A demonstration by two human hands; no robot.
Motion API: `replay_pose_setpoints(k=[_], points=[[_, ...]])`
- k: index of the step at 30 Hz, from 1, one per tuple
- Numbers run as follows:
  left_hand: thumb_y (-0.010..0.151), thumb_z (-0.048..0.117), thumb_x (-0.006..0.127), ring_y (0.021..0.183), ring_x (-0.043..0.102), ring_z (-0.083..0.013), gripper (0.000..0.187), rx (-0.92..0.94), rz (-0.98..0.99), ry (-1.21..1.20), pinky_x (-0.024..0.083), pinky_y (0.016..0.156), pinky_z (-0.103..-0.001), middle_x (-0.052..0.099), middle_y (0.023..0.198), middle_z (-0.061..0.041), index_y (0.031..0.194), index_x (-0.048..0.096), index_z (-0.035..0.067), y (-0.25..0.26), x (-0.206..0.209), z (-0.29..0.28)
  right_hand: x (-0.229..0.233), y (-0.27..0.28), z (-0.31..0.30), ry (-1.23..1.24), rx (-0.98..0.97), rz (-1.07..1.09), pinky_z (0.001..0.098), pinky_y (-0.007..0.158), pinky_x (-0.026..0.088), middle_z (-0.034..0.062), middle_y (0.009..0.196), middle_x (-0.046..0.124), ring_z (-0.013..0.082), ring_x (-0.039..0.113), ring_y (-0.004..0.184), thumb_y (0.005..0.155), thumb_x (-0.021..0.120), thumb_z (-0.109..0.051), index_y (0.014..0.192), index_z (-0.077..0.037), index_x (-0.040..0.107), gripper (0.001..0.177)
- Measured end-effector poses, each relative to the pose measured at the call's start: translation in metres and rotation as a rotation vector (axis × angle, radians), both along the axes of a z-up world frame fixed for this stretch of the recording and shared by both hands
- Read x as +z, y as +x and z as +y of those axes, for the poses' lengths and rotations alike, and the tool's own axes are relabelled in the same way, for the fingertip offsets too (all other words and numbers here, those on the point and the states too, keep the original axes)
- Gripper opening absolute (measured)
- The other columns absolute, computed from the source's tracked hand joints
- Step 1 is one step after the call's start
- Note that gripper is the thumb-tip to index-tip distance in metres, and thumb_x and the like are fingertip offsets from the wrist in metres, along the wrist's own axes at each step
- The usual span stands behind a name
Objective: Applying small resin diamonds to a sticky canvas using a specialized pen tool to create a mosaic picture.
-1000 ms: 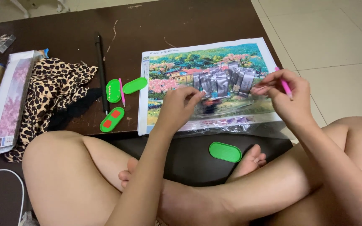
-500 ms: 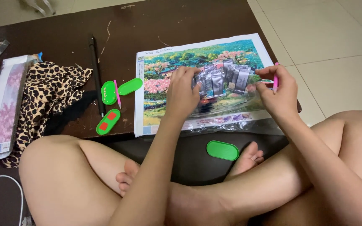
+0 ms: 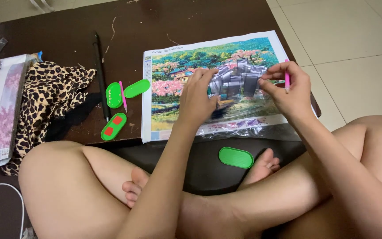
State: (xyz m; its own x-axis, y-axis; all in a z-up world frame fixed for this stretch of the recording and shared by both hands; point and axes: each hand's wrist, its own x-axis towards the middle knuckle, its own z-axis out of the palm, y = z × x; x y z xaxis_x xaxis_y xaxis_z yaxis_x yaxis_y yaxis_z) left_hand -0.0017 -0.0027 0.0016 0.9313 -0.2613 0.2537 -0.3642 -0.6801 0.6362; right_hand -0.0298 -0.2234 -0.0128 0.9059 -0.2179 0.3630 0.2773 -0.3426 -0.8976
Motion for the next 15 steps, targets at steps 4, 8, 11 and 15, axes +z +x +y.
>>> replay_pose_setpoints(k=[4,8,11,15], points=[[0.076,0.002,0.079,0.123,0.055,-0.0334,0.058,-0.021,-0.054,0.029,0.041,0.107,-0.057,0.054,0.127,-0.008,0.13,0.061,0.014,-0.007,0.007,-0.004,-0.003,0.01,0.001,-0.043,0.008,0.042,0.0271,0.075,0.052,0.0123,0.09,0.068,0.0204,0.067,0.092,0.082,0.083,-0.004,0.108,-0.001,0.062,0.034],[0.072,0.003,0.084,0.116,0.057,-0.0377,0.044,0.031,-0.111,-0.029,0.042,0.102,-0.06,0.049,0.124,-0.012,0.109,0.061,0.008,-0.014,0.009,-0.005,-0.02,0.026,-0.005,-0.133,0.012,0.052,0.0274,0.072,0.051,0.0113,0.084,0.068,0.0181,0.067,0.086,0.083,0.084,-0.008,0.104,-0.005,0.069,0.026],[0.068,0.003,0.088,0.109,0.059,-0.0367,0.043,0.02,-0.21,-0.079,0.046,0.097,-0.056,0.047,0.113,-0.008,0.097,0.057,0.008,-0.015,0.009,-0.005,-0.015,0.022,-0.006,-0.097,0.022,0.032,0.0279,0.068,0.053,0.0131,0.082,0.067,0.0182,0.066,0.079,0.087,0.08,-0.003,0.104,-0.006,0.07,0.02],[0.067,0.012,0.09,0.105,0.058,-0.0308,0.035,-0.054,-0.241,-0.059,0.046,0.094,-0.051,0.053,0.098,0.0,0.088,0.062,0.015,-0.007,0.0,-0.003,-0.009,0.01,-0.014,-0.114,-0.018,-0.007,0.0258,0.071,0.053,0.013,0.084,0.067,0.0165,0.065,0.081,0.09,0.079,-0.002,0.104,-0.006,0.07,0.017]])
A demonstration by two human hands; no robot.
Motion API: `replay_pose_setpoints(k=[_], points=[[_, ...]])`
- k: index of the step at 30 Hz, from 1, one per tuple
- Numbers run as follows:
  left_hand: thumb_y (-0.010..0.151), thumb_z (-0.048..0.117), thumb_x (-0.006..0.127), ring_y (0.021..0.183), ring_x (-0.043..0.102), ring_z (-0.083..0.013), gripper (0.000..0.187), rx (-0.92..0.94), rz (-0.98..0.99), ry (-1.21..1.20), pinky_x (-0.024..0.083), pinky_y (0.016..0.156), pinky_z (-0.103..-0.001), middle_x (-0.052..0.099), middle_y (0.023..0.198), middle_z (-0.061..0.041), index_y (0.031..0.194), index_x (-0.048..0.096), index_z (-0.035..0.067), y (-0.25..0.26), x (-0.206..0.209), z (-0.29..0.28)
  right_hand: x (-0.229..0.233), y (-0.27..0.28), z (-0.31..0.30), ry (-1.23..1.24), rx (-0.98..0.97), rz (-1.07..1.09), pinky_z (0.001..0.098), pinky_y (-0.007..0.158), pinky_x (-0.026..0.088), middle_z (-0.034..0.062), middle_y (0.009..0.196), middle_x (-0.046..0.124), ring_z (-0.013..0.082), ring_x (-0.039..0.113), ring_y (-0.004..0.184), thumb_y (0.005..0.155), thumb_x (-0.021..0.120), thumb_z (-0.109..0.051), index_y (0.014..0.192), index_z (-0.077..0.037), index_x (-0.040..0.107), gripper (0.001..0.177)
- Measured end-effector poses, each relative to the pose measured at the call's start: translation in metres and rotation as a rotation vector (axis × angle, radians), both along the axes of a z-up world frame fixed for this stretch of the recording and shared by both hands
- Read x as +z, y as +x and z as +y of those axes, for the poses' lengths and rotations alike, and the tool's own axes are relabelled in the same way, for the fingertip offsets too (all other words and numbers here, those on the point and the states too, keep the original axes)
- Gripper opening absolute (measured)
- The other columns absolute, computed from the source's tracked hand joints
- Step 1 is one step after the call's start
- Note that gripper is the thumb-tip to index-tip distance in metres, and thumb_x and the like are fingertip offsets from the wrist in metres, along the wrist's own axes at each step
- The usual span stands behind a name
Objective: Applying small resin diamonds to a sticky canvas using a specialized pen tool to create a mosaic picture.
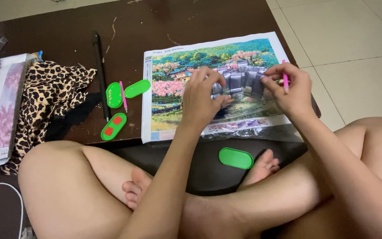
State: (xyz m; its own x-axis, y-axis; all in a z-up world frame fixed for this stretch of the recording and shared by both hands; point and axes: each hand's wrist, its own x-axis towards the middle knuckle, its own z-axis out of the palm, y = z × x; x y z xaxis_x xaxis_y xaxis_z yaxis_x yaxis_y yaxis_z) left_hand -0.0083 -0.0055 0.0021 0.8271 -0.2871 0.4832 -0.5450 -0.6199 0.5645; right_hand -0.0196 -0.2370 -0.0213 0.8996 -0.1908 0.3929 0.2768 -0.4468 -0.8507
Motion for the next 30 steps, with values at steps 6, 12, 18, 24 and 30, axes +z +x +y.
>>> replay_pose_setpoints(k=[6,12,18,24,30], points=[[0.073,0.025,0.084,0.088,0.066,-0.0231,0.015,-0.094,0.197,0.071,0.052,0.085,-0.044,0.068,0.08,0.005,0.078,0.07,0.022,0.004,0.003,-0.003,0.005,-0.016,-0.011,0.031,0.001,0.001,0.0283,0.079,0.055,0.0129,0.086,0.068,0.0178,0.065,0.087,0.091,0.082,-0.007,0.106,-0.006,0.07,0.019],[0.072,0.038,0.08,0.082,0.071,-0.03,0.025,-0.187,0.307,-0.079,0.053,0.081,-0.045,0.076,0.081,-0.007,0.08,0.075,0.016,-0.005,0.008,0.003,0.005,-0.034,-0.008,0.031,0.066,0.038,0.0321,0.082,0.055,0.0142,0.087,0.069,0.0194,0.066,0.088,0.09,0.078,-0.003,0.106,-0.004,0.07,0.018],[0.083,0.024,0.074,0.101,0.065,-0.0251,0.019,-0.01,0.081,0.021,0.051,0.091,-0.042,0.069,0.095,0.001,0.101,0.067,0.022,0.022,-0.011,0.01,0.01,-0.036,0.001,-0.113,0.068,0.024,0.0381,0.083,0.055,0.0147,0.086,0.07,0.0274,0.069,0.088,0.09,0.077,-0.005,0.105,-0.007,0.072,0.016],[0.079,0.018,0.079,0.104,0.059,-0.0282,0.044,0.06,0.099,0.141,0.048,0.092,-0.044,0.057,0.101,-0.003,0.116,0.06,0.009,0.041,-0.017,-0.004,0.018,-0.038,0.005,-0.18,0.068,0.007,0.0393,0.084,0.053,0.0129,0.084,0.071,0.0275,0.068,0.09,0.089,0.076,-0.004,0.102,-0.008,0.073,0.014],[0.082,0.016,0.078,0.087,0.066,-0.0311,0.028,0.097,0.118,-0.013,0.051,0.081,-0.047,0.061,0.079,-0.006,0.103,0.062,0.006,0.027,0.011,-0.014,0.021,-0.039,0.005,-0.146,0.089,0.031,0.0411,0.084,0.052,0.0152,0.085,0.07,0.0297,0.067,0.09,0.089,0.074,-0.002,0.102,-0.006,0.072,0.013]])
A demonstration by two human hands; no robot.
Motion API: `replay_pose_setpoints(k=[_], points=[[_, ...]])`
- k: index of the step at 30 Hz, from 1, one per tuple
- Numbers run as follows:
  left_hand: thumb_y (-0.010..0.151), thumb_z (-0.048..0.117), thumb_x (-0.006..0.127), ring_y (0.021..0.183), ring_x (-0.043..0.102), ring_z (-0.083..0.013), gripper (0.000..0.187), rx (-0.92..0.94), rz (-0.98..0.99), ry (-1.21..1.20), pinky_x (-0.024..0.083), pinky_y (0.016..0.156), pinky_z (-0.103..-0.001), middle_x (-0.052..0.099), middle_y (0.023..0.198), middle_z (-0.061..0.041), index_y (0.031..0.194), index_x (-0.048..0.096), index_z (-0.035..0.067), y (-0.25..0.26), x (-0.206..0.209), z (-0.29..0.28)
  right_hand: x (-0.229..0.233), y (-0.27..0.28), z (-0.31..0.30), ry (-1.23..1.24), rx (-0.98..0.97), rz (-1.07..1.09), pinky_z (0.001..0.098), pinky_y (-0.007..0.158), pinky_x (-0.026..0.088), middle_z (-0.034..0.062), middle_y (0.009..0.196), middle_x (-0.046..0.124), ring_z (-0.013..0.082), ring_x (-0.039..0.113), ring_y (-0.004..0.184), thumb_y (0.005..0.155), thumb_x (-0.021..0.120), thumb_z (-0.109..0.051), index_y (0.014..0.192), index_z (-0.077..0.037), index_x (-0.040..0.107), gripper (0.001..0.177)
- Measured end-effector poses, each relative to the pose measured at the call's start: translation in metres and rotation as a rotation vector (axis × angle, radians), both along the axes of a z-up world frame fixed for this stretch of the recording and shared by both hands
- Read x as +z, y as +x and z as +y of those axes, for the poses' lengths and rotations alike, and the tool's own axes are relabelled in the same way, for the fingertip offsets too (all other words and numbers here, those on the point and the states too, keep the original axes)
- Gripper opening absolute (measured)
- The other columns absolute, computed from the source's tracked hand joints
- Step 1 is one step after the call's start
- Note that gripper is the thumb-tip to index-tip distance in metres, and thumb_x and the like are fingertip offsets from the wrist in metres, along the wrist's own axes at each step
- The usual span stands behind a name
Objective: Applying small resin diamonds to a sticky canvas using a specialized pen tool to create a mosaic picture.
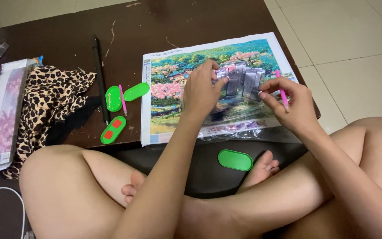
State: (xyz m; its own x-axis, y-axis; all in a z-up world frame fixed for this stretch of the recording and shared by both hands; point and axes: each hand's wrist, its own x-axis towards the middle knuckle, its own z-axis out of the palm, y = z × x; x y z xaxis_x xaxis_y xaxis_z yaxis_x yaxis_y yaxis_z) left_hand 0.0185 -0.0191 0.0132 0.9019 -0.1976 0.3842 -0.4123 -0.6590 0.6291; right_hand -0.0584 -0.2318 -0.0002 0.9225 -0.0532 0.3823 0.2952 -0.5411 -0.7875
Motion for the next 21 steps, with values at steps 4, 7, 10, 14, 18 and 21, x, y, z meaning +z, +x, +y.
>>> replay_pose_setpoints(k=[4,7,10,14,18,21], points=[[0.083,0.017,0.078,0.08,0.066,-0.0305,0.02,0.013,-0.018,-0.055,0.051,0.076,-0.046,0.063,0.072,-0.005,0.095,0.064,0.008,0.002,-0.015,0.001,0.0,0.008,0.001,-0.003,-0.005,0.002,0.0408,0.084,0.052,0.0134,0.085,0.071,0.0279,0.068,0.09,0.091,0.075,-0.006,0.102,-0.008,0.072,0.012],[0.082,0.019,0.077,0.073,0.066,-0.0274,0.012,0.05,-0.011,-0.098,0.052,0.07,-0.043,0.066,0.066,-0.002,0.081,0.067,0.012,0.009,-0.025,0.005,-0.003,0.019,0.0,-0.001,-0.002,-0.02,0.042,0.085,0.053,0.0151,0.086,0.07,0.0292,0.068,0.09,0.092,0.075,-0.005,0.104,-0.006,0.072,0.013],[0.083,0.024,0.076,0.082,0.067,-0.0267,0.009,0.107,-0.077,-0.097,0.052,0.076,-0.043,0.067,0.076,-0.002,0.082,0.069,0.018,0.009,-0.022,0.011,-0.004,0.024,0.001,-0.008,-0.003,-0.012,0.0418,0.084,0.054,0.0151,0.089,0.071,0.0305,0.069,0.093,0.092,0.075,-0.006,0.107,-0.006,0.071,0.015],[0.088,0.014,0.073,0.086,0.069,-0.0261,0.004,0.063,-0.073,-0.327,0.053,0.079,-0.039,0.069,0.086,-0.005,0.084,0.07,0.013,0.013,-0.021,0.017,-0.006,0.023,0.002,0.028,-0.139,-0.051,0.0406,0.079,0.055,0.0189,0.103,0.07,0.0315,0.066,0.094,0.094,0.073,-0.005,0.116,-0.003,0.065,0.023],[0.092,0.009,0.069,0.075,0.073,-0.0232,0.005,0.056,-0.121,-0.451,0.058,0.072,-0.032,0.073,0.076,-0.009,0.088,0.067,0.009,0.002,-0.011,0.036,-0.013,0.019,-0.002,-0.051,-0.296,0.046,0.0423,0.071,0.054,0.0226,0.101,0.07,0.0344,0.066,0.088,0.089,0.076,-0.01,0.121,0.001,0.062,0.037],[0.089,0.013,0.071,0.075,0.075,-0.0226,0.006,0.18,-0.152,-0.435,0.058,0.068,-0.032,0.074,0.073,-0.007,0.089,0.065,0.012,-0.008,-0.009,0.064,-0.021,0.021,-0.009,-0.162,-0.363,0.167,0.0442,0.063,0.051,0.0203,0.091,0.07,0.0321,0.064,0.078,0.082,0.075,-0.016,0.12,0.0,0.065,0.043]])
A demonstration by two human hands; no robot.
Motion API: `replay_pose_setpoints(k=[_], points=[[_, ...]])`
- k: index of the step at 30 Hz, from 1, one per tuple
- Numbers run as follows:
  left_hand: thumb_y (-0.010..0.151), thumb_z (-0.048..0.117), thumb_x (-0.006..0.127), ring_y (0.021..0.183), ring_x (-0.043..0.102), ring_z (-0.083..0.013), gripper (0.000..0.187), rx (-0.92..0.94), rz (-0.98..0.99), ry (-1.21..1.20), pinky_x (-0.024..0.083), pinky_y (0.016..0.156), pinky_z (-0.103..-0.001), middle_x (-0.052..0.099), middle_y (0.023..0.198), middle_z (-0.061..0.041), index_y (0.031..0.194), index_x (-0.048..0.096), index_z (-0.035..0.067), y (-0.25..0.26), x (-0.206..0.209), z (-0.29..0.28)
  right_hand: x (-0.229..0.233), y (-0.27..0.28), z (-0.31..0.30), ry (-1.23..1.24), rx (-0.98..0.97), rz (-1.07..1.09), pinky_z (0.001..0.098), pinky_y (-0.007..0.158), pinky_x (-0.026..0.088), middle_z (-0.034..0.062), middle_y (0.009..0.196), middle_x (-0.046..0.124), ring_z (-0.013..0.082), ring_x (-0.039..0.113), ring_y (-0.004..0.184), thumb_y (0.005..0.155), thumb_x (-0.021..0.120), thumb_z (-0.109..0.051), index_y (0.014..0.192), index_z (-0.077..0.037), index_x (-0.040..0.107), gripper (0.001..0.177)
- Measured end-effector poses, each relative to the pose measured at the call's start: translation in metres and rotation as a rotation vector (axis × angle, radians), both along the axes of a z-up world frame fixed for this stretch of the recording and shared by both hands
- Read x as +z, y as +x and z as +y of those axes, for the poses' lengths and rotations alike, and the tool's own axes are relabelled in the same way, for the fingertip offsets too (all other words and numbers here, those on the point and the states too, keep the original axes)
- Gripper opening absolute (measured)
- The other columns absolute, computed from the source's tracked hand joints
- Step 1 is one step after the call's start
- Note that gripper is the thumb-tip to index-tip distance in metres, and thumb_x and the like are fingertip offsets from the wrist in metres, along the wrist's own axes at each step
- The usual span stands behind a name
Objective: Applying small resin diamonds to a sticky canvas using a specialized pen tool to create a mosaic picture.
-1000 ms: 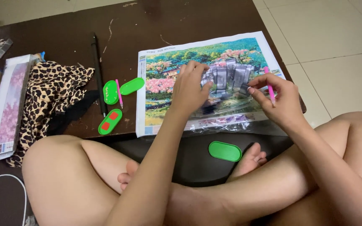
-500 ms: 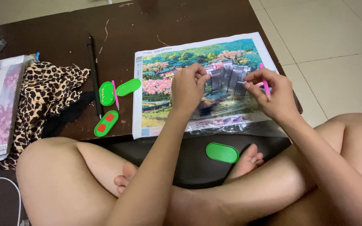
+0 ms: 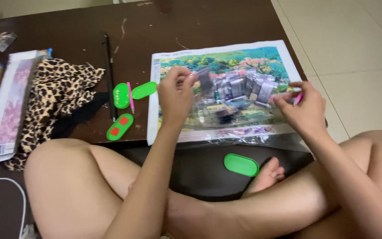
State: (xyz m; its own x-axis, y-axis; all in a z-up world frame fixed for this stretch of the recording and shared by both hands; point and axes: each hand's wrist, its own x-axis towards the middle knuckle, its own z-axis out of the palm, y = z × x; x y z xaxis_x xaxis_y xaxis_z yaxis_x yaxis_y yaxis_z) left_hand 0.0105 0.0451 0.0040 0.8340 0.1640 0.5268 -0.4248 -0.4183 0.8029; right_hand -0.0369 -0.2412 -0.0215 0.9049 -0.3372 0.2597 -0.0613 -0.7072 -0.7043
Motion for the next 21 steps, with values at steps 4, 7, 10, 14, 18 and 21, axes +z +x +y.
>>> replay_pose_setpoints(k=[4,7,10,14,18,21], points=[[0.084,-0.004,0.067,0.07,0.07,-0.0113,0.008,-0.015,0.018,-0.122,0.057,0.061,-0.022,0.07,0.079,-0.005,0.09,0.064,0.002,-0.014,0.004,0.056,0.003,0.0,0.002,0.005,0.092,0.135,0.0319,0.052,0.044,0.0099,0.065,0.061,0.0187,0.053,0.054,0.087,0.078,-0.023,0.102,0.004,0.072,0.031],[0.082,-0.004,0.068,0.066,0.07,-0.0104,0.008,0.106,-0.041,0.046,0.053,0.055,-0.021,0.073,0.075,-0.006,0.088,0.066,0.0,-0.026,0.011,0.102,0.003,0.004,0.009,-0.038,0.064,0.146,0.0346,0.052,0.04,0.0111,0.064,0.053,0.0211,0.046,0.055,0.086,0.079,-0.02,0.092,0.003,0.073,0.025],[0.081,-0.005,0.071,0.062,0.069,-0.0133,0.008,0.26,-0.074,0.191,0.055,0.056,-0.024,0.073,0.076,-0.008,0.088,0.071,-0.002,-0.034,0.018,0.146,0.015,0.009,0.025,0.216,0.078,0.197,0.0328,0.042,0.045,0.0136,0.066,0.059,0.0231,0.058,0.044,0.088,0.06,0.003,0.096,0.008,0.069,0.013],[0.089,-0.005,0.068,0.064,0.066,-0.0087,0.004,0.375,-0.007,0.074,0.051,0.057,-0.019,0.072,0.076,-0.007,0.088,0.066,-0.001,-0.039,0.018,0.184,0.008,0.043,0.043,0.383,0.063,0.158,0.0312,0.046,0.054,0.0157,0.074,0.062,0.0253,0.065,0.05,0.091,0.063,0.001,0.1,0.008,0.062,0.012],[0.083,-0.005,0.068,0.063,0.068,-0.0106,0.006,0.417,-0.048,0.106,0.054,0.055,-0.02,0.072,0.075,-0.007,0.088,0.068,-0.001,-0.033,0.001,0.185,-0.012,0.1,0.076,0.646,0.043,0.112,0.0252,0.048,0.059,0.0107,0.081,0.063,0.0216,0.068,0.054,0.093,0.065,0.0,0.103,0.005,0.049,0.02],[0.083,0.016,0.079,0.064,0.069,-0.03,0.01,0.574,0.05,0.26,0.052,0.067,-0.036,0.07,0.062,0.001,0.081,0.071,0.022,-0.029,-0.011,0.171,-0.051,0.161,0.124,0.49,-0.01,0.094,0.0379,0.066,0.062,0.017,0.09,0.07,0.0275,0.074,0.079,0.085,0.079,-0.022,0.107,-0.002,0.069,0.03]])
